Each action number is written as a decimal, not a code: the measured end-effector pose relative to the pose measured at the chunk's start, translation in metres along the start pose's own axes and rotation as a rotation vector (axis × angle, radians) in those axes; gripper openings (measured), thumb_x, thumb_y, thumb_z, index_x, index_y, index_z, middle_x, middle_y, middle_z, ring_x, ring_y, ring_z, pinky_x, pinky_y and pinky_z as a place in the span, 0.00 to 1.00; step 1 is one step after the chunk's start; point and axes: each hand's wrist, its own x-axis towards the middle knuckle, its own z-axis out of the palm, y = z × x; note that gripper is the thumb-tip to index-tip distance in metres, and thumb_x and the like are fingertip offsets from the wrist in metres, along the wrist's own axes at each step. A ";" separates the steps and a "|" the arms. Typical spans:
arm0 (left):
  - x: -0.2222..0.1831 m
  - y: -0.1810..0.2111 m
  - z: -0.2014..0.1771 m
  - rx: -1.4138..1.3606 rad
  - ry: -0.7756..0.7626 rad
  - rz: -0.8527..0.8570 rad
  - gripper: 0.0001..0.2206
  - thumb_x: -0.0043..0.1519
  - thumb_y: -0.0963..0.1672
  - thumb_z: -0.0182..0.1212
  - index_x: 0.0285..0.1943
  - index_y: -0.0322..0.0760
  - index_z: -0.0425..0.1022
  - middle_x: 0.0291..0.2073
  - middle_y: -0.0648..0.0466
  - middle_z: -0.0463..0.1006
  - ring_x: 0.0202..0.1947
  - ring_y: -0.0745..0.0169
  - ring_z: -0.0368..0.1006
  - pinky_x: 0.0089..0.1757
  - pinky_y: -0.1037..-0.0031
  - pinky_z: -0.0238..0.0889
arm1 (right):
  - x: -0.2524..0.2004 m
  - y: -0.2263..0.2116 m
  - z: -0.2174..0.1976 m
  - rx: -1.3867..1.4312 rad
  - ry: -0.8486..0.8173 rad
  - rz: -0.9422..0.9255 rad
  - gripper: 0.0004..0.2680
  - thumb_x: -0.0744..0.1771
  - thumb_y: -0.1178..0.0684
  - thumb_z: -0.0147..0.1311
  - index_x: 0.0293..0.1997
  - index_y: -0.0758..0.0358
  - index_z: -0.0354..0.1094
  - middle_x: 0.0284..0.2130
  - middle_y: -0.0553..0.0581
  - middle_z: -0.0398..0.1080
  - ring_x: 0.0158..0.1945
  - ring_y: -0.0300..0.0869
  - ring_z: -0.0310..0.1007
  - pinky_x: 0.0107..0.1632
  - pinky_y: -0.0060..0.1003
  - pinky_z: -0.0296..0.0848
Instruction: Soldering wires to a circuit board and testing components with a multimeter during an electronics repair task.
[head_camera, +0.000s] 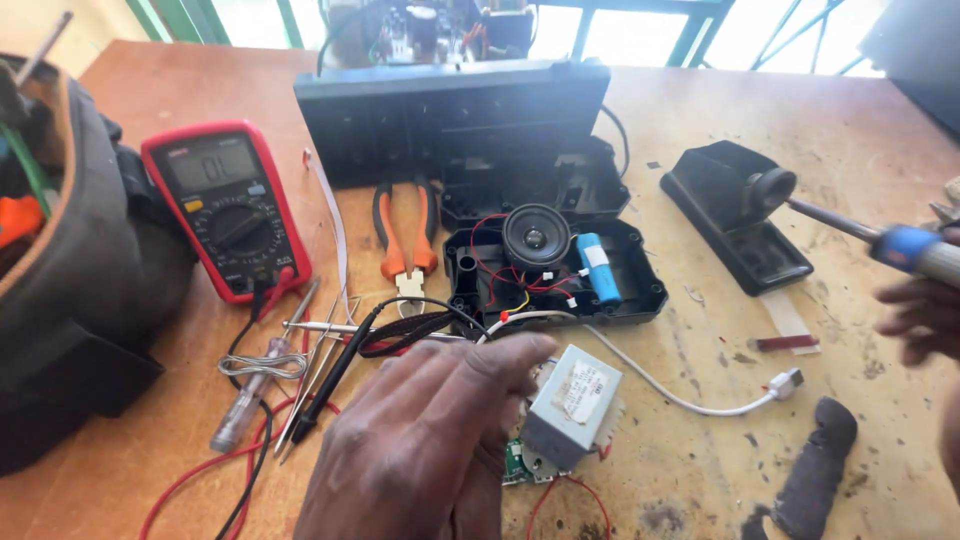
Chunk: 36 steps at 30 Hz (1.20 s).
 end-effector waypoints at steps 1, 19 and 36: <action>0.004 0.005 -0.002 -0.035 -0.017 -0.048 0.14 0.68 0.45 0.45 0.57 0.36 0.73 0.40 0.51 0.82 0.39 0.51 0.76 0.43 0.64 0.68 | -0.052 0.032 0.102 0.008 -0.003 -0.005 0.21 0.69 0.26 0.43 0.20 0.39 0.42 0.13 0.34 0.40 0.14 0.27 0.36 0.17 0.32 0.37; -0.026 -0.006 0.002 -0.007 -0.213 -0.216 0.18 0.60 0.43 0.54 0.60 0.38 0.71 0.46 0.51 0.82 0.47 0.49 0.76 0.50 0.60 0.65 | -0.189 0.050 0.388 -0.211 0.593 -0.335 0.19 0.63 0.66 0.49 0.62 0.64 0.67 0.30 0.63 0.68 0.21 0.45 0.57 0.19 0.39 0.49; -0.032 -0.023 -0.002 0.199 -0.154 -0.208 0.21 0.58 0.44 0.60 0.60 0.34 0.71 0.50 0.50 0.78 0.50 0.46 0.71 0.51 0.60 0.63 | -0.220 0.111 0.455 -1.046 0.352 -0.634 0.34 0.50 0.32 0.72 0.60 0.45 0.72 0.48 0.47 0.84 0.40 0.40 0.87 0.45 0.37 0.83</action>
